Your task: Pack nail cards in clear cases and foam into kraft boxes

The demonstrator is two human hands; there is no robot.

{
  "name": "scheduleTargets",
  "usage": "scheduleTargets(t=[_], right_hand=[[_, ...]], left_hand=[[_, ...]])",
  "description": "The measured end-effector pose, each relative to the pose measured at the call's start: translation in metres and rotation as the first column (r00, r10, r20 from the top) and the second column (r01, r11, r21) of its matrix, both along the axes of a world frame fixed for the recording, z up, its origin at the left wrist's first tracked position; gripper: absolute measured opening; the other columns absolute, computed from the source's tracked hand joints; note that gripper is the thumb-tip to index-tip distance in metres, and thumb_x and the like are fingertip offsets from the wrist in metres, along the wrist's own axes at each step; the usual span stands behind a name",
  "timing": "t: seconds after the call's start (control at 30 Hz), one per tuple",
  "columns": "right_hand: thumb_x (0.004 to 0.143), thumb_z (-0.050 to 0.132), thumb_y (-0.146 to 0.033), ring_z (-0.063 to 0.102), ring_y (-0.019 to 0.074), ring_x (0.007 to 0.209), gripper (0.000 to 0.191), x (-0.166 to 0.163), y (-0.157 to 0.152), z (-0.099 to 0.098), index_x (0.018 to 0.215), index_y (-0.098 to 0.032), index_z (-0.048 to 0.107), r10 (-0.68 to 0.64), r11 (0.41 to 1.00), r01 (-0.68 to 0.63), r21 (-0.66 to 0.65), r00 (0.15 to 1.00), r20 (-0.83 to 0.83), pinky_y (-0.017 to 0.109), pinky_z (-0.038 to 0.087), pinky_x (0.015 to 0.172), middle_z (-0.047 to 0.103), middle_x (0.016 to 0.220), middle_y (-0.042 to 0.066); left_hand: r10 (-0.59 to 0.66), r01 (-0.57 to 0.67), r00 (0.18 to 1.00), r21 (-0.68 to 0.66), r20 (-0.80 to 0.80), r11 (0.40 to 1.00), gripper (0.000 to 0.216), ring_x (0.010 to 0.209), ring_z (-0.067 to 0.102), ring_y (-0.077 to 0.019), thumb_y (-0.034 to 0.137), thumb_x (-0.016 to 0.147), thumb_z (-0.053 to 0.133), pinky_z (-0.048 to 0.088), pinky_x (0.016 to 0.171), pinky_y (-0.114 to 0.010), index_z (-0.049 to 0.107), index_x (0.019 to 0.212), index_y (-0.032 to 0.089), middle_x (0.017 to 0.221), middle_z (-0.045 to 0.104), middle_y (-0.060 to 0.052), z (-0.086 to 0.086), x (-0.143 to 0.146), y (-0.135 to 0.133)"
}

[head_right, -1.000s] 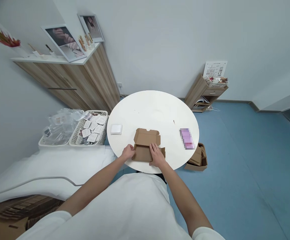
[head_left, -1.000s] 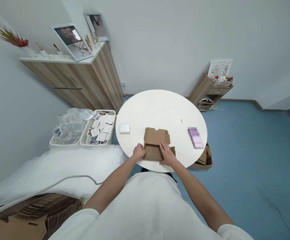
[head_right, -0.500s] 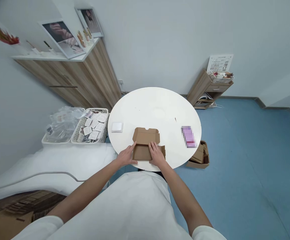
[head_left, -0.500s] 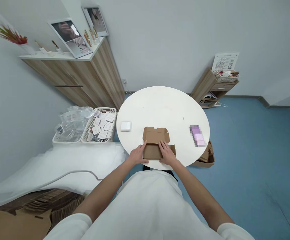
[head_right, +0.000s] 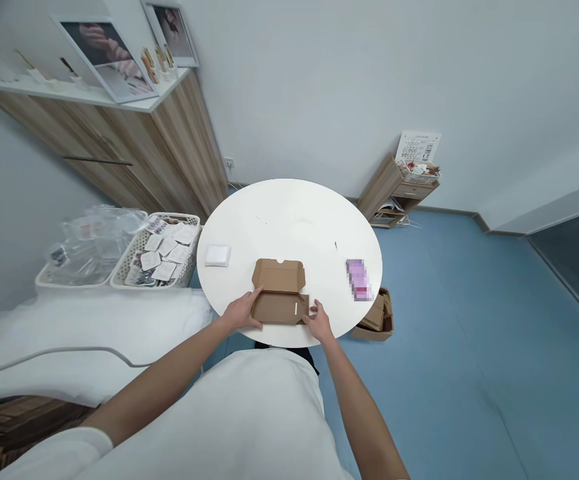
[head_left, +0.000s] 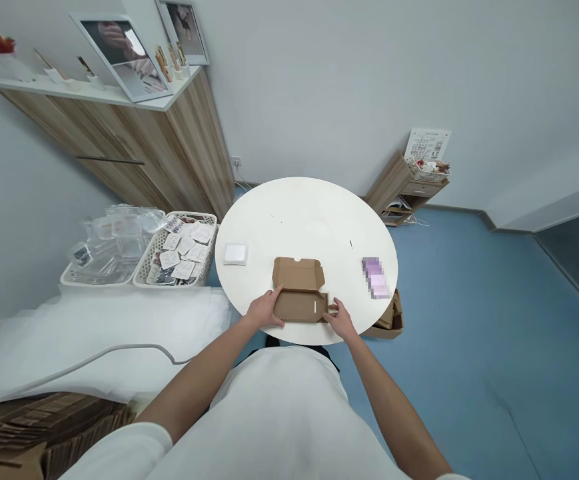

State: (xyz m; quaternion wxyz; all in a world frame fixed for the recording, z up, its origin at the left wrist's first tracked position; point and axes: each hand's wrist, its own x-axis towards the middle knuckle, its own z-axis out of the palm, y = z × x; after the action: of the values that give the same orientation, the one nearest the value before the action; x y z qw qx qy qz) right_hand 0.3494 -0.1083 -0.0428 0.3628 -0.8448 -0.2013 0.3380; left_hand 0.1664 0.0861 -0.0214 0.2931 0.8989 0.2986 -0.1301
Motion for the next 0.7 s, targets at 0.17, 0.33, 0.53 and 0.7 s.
scheduleTargets(t=[0.17, 0.33, 0.53, 0.7], right_hand=[[0.068, 0.051, -0.029, 0.053, 0.0114, 0.066, 0.056, -0.011, 0.016, 0.015, 0.122, -0.019, 0.041, 0.083, 0.993, -0.08, 0.088, 0.996, -0.03, 0.028, 0.046, 0.064, 0.053, 0.107, 0.007], [0.065, 0.057, -0.036, 0.051, 0.0144, 0.073, 0.052, -0.014, 0.033, 0.016, 0.112, -0.018, 0.048, 0.192, 0.979, -0.201, 0.027, 0.961, 0.2, 0.028, 0.044, 0.067, 0.053, 0.095, 0.005], [0.07, 0.052, -0.029, 0.054, 0.0148, 0.068, 0.028, -0.002, 0.043, 0.004, 0.097, -0.02, 0.047, 0.216, 0.942, -0.131, -0.309, 0.941, 0.26, 0.024, 0.039, 0.057, 0.057, 0.083, 0.003], [0.07, 0.051, -0.019, 0.055, 0.0179, 0.073, 0.015, -0.002, 0.043, 0.001, 0.084, -0.02, 0.047, 0.275, 0.899, -0.145, -0.414, 0.922, 0.274, 0.024, 0.036, 0.055, 0.059, 0.078, 0.004]], left_hand=[[0.038, -0.038, 0.999, 0.0, 0.004, 0.999, 0.115, 0.096, 0.054, -0.0291, 0.05, 0.042, 0.073, 0.042, 0.072, -0.032, 0.011, 0.135, 0.026, 0.111, 0.05, -0.01, -0.001, 0.005, -0.005], [0.04, -0.04, 0.999, -0.01, 0.037, 0.999, 0.115, 0.097, 0.053, -0.0295, 0.051, 0.042, 0.072, 0.042, 0.073, -0.033, 0.01, 0.136, 0.026, 0.113, 0.049, -0.01, -0.004, 0.007, -0.009], [0.059, -0.057, 0.997, -0.05, 0.056, 0.997, 0.116, 0.095, 0.054, -0.0288, 0.052, 0.042, 0.072, 0.042, 0.073, -0.032, 0.01, 0.136, 0.027, 0.111, 0.05, -0.01, -0.004, 0.006, -0.014], [0.107, -0.09, 0.982, -0.116, 0.157, 0.989, 0.114, 0.098, 0.052, -0.0289, 0.055, 0.046, 0.07, 0.041, 0.073, -0.033, 0.006, 0.136, 0.028, 0.114, 0.047, -0.01, -0.011, -0.003, -0.023]])
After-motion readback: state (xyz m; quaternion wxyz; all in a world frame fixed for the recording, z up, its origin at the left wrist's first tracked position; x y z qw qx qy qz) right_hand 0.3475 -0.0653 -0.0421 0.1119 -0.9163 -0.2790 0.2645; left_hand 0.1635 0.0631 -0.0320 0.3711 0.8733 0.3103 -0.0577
